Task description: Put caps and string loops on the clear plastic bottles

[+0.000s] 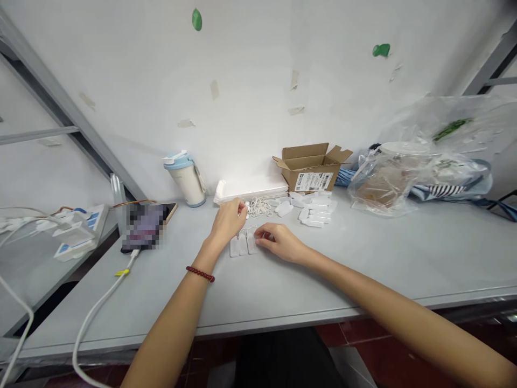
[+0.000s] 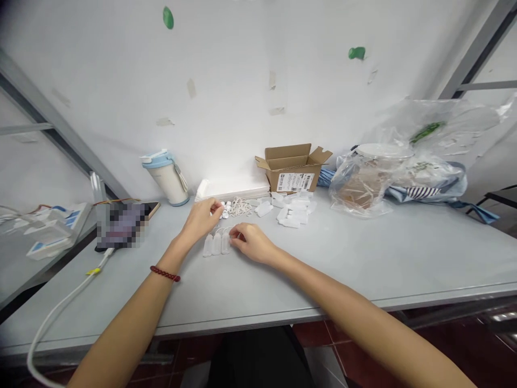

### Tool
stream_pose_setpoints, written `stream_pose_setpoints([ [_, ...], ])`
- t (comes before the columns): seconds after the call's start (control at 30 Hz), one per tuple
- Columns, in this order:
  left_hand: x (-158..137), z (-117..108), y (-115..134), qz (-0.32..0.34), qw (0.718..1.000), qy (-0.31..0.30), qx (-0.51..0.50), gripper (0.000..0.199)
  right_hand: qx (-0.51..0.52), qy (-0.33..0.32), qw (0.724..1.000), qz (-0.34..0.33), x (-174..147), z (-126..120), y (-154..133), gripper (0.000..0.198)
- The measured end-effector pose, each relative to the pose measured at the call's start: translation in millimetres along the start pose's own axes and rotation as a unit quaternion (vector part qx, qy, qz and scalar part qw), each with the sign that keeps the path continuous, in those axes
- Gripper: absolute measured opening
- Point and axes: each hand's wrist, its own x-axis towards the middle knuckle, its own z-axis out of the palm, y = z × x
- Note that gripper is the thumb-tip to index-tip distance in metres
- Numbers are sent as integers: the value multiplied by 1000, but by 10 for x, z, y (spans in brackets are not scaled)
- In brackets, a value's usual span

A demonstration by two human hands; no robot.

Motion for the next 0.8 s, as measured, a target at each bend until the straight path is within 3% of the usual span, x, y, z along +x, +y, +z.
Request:
stream_pose_setpoints([
  [0.1, 7, -1, -15, 12, 1000, -16, -3, 22, -36, 28, 999, -11, 26, -50, 54, 12],
  [0.2, 18, 0, -29, 30, 999, -28, -3, 24, -136, 55, 989, -19, 65, -146, 124, 20],
  [0.37, -2, 19, 5, 80, 995, -61, 7, 25, -293, 81, 951, 50, 115, -363, 218, 29],
  [0.53, 7, 65, 101, 69, 991, -111, -5, 29, -330, 65, 938, 89, 131, -493, 291, 30],
  [0.7, 170, 244, 175, 168, 976, -134, 17, 41, -353, 48, 928, 109, 130, -503, 339, 31],
  [0.8, 246, 352, 236, 193, 965, -161, 68, 42, -371, 30, 922, 103, 127, -507, 330, 32],
])
